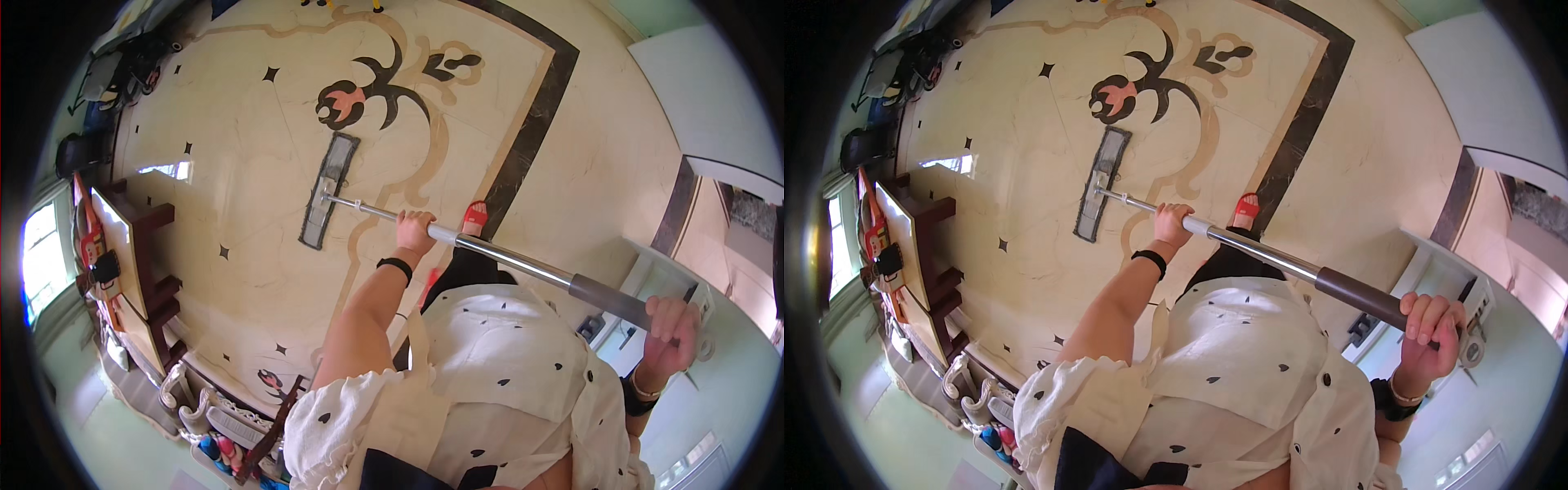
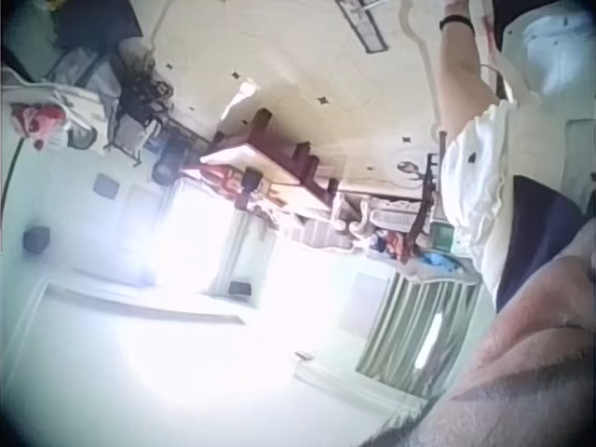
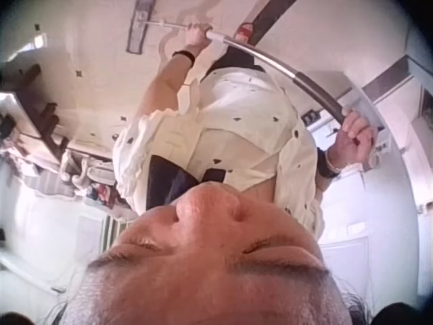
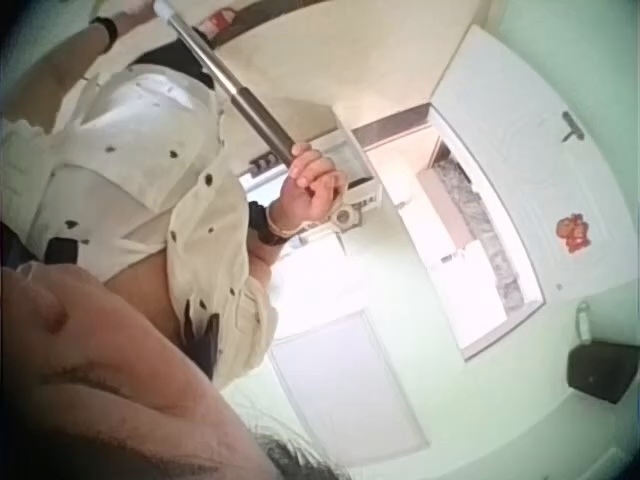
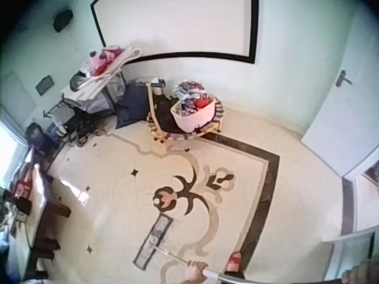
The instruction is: The recorder mops the tiled floor throughout multiple rooms of a house.
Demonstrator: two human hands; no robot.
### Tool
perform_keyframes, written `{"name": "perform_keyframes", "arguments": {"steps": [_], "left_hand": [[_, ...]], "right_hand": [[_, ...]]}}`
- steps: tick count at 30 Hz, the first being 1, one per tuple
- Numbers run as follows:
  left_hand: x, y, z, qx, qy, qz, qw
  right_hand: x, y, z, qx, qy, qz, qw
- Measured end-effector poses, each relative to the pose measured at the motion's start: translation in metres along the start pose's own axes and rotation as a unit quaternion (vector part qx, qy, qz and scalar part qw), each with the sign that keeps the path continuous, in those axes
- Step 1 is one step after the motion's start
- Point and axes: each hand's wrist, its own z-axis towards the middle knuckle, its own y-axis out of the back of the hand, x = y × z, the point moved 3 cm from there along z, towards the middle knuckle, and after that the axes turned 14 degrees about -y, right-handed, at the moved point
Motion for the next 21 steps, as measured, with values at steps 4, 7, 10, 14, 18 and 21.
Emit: {"name": "perform_keyframes", "arguments": {"steps": [4, 7, 10, 14, 18, 21], "left_hand": [[-0.038, 0.024, 0.021, -0.058, 0.043, -0.021, 0.997], [-0.053, 0.035, 0.059, -0.131, 0.069, -0.040, 0.988], [-0.072, 0.046, 0.085, -0.176, 0.113, -0.061, 0.976], [-0.072, 0.039, 0.106, -0.237, 0.165, -0.054, 0.956], [-0.082, 0.018, 0.144, -0.299, 0.221, -0.052, 0.927], [-0.082, 0.057, 0.167, -0.329, 0.255, -0.059, 0.907]], "right_hand": [[0.059, -0.005, 0.031, 0.045, -0.015, -0.040, 0.998], [0.095, -0.004, 0.094, 0.099, -0.028, -0.060, 0.993], [0.124, -0.006, 0.143, 0.158, -0.053, -0.074, 0.983], [0.141, -0.016, 0.206, 0.238, -0.074, -0.089, 0.964], [0.161, -0.026, 0.271, 0.296, -0.082, -0.145, 0.941], [0.199, -0.087, 0.306, 0.357, -0.079, -0.176, 0.914]]}}
